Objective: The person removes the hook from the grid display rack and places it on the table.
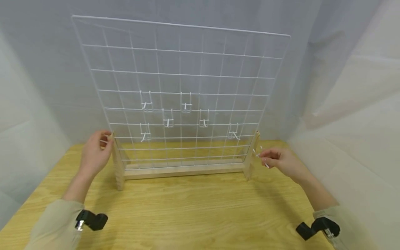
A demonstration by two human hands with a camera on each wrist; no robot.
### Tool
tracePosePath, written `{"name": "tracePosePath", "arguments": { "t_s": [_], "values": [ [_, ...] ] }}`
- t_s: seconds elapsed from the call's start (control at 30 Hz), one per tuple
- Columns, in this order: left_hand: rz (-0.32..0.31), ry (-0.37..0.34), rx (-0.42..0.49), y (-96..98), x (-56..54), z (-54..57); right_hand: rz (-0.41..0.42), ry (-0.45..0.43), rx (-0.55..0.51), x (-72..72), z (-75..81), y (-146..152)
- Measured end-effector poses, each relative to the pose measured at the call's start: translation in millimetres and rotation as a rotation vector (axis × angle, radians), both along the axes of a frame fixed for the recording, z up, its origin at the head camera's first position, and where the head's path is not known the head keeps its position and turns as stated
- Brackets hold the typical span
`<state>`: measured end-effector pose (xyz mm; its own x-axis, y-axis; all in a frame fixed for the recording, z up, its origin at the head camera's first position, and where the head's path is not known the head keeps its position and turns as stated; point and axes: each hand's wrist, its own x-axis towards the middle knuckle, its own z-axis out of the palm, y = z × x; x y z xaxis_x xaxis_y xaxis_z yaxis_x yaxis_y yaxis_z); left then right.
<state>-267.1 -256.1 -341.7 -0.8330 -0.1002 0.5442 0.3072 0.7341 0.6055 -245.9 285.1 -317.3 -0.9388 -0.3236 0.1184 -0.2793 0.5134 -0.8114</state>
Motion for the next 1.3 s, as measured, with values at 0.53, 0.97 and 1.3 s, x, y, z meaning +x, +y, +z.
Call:
{"name": "tracePosePath", "arguments": {
  "t_s": [0.53,0.97,1.3],
  "values": [
    [-0.008,-0.012,-0.009,-1.5,1.7,2.9,0.038,-0.098,0.025,7.5,-44.3,-7],
    [-0.013,-0.030,-0.003,-1.2,2.3,4.6,0.087,-0.125,-0.002,3.4,-80.0,-24],
    [-0.015,-0.045,-0.008,0.9,3.1,3.3,0.170,-0.220,-0.055,3.6,-103.0,-32]
  ]
}}
